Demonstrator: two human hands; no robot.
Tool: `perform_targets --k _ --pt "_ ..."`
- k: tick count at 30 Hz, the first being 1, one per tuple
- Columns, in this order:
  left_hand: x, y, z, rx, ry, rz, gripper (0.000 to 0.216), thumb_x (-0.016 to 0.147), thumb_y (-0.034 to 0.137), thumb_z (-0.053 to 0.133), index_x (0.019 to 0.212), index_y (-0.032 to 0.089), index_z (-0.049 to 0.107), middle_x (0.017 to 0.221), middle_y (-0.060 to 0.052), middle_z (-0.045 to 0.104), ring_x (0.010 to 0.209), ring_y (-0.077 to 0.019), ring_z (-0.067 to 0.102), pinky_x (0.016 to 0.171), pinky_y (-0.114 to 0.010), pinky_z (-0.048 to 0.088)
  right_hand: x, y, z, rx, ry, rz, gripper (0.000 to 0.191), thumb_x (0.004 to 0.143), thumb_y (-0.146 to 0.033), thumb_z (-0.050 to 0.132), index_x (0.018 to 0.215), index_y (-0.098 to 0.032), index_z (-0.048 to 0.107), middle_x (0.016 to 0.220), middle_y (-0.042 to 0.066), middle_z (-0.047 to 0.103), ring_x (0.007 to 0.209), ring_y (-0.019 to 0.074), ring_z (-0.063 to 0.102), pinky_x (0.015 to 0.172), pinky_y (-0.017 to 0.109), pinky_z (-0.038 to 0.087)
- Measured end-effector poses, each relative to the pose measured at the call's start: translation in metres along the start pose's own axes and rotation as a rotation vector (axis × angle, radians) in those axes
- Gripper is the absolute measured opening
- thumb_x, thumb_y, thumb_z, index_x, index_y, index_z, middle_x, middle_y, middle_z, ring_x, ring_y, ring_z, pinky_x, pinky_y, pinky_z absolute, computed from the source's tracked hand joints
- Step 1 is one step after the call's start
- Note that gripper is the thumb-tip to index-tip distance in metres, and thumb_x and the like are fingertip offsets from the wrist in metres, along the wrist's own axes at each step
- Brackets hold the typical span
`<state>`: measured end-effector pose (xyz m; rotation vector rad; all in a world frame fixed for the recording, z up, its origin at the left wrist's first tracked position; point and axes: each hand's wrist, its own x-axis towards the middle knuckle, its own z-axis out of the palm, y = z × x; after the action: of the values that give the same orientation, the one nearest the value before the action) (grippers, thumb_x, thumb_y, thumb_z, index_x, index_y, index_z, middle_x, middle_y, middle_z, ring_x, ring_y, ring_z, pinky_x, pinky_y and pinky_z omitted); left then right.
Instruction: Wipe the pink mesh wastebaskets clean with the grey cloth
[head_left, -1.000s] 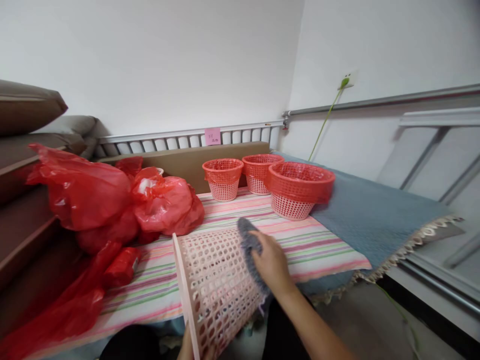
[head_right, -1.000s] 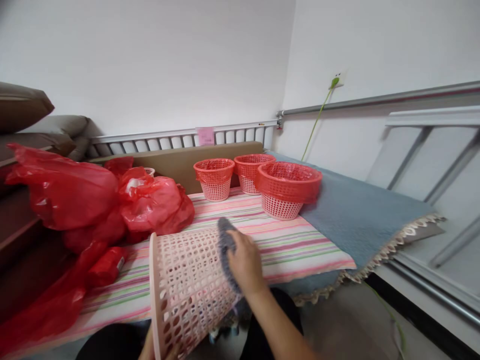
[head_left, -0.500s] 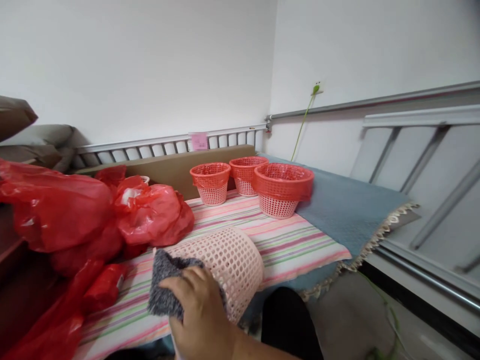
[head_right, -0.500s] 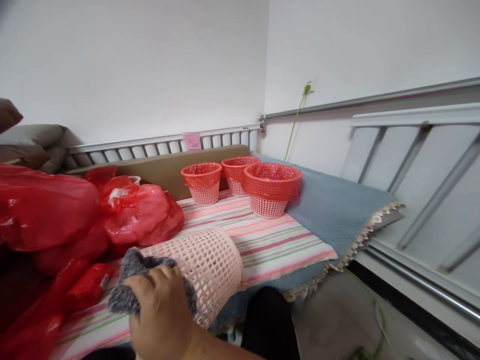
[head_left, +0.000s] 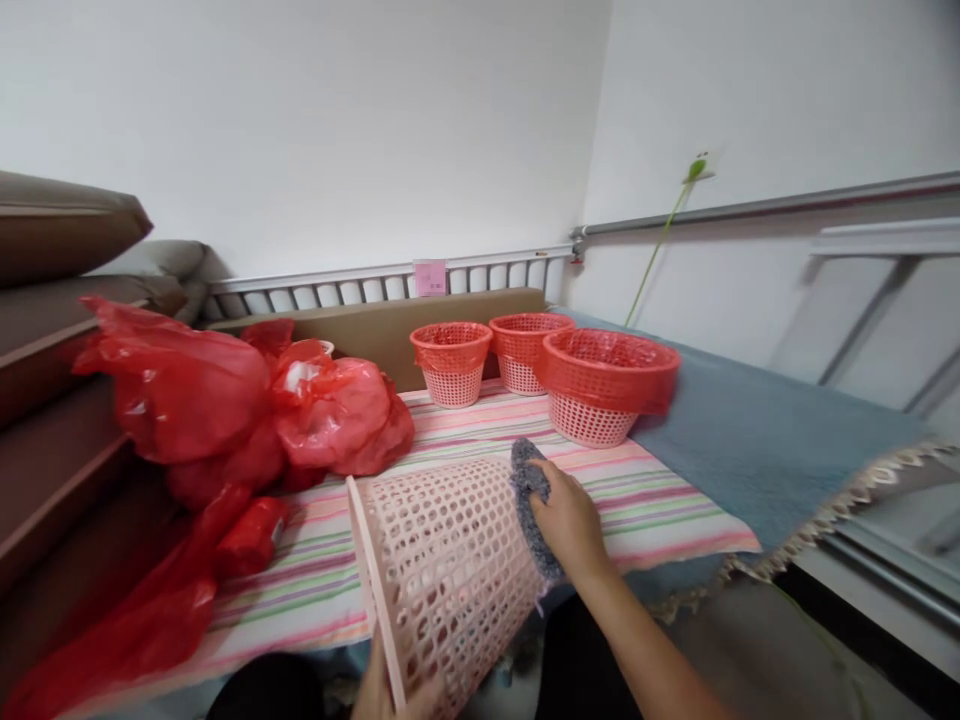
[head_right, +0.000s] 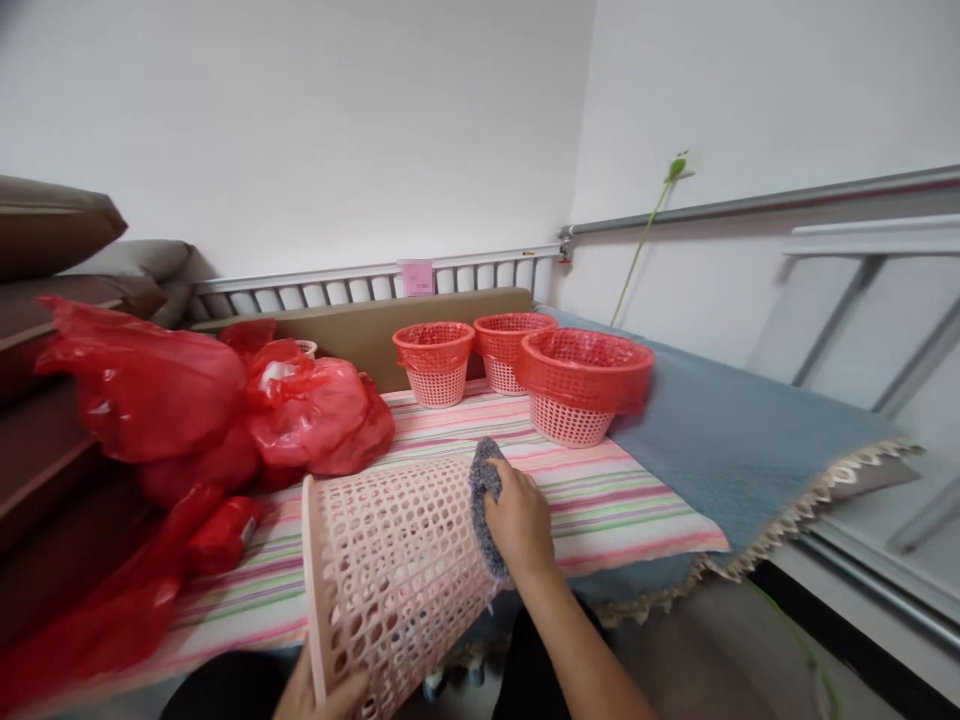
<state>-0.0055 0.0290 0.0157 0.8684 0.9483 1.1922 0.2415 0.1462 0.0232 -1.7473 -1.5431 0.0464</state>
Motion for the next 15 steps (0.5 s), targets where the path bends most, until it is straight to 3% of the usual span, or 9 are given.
perform_targets --k 2,5,9,12,15 --pt "0.007 0.021 0.008 -0.058 0.031 0.056 0.092 0.063 0.037 0.079 0.141 0.019 0.033 0.130 -0.017 0.058 0.123 -0.0367 0.049 0.105 -0.049 0.037 -0.005 -0.001 0.001 -0.008 0.012 -0.019 0.043 0.075 -0.009 0.049 0.117 -0.018 0.055 0.112 0.009 0.064 0.105 0.0251 0.057 0.092 0.036 0.042" --pt "0.013 0.037 0.015 -0.183 0.010 0.026 0.090 0.068 0.024 0.072 0.144 0.019 0.024 0.134 -0.017 0.055 0.123 -0.0344 0.051 0.102 -0.047 0.041 -0.007 -0.003 0.000 -0.019 0.004 0.012 0.042 0.076 -0.011 0.049 0.117 -0.017 0.055 0.112 0.010 0.065 0.102 0.0260 0.059 0.088 0.037 0.044" --pt "0.010 0.019 0.015 -0.256 0.075 0.014 0.101 0.061 0.023 0.076 0.145 0.020 0.021 0.128 -0.016 0.060 0.122 -0.0333 0.052 0.103 -0.043 0.040 -0.006 -0.019 -0.003 -0.038 -0.015 0.045 0.041 0.076 -0.011 0.050 0.116 -0.016 0.056 0.106 0.011 0.066 0.098 0.0275 0.059 0.085 0.038 0.044" --pt "0.007 -0.006 0.008 -0.275 0.099 -0.004 0.106 0.057 0.026 0.081 0.144 0.021 0.021 0.125 -0.014 0.062 0.120 -0.0329 0.053 0.103 -0.042 0.040 -0.018 -0.062 -0.004 0.099 -0.042 -0.061 0.044 0.072 -0.008 0.050 0.113 -0.018 0.058 0.107 0.009 0.066 0.101 0.0252 0.057 0.090 0.036 0.041" --pt "0.008 -0.026 -0.009 -0.189 0.145 0.023 0.093 0.054 0.034 0.084 0.135 0.020 0.039 0.120 -0.015 0.065 0.120 -0.0357 0.053 0.102 -0.044 0.041 -0.042 -0.124 -0.004 0.347 -0.159 -0.243 0.047 0.067 -0.004 0.049 0.108 -0.025 0.061 0.105 0.002 0.066 0.100 0.0194 0.057 0.091 0.031 0.039"
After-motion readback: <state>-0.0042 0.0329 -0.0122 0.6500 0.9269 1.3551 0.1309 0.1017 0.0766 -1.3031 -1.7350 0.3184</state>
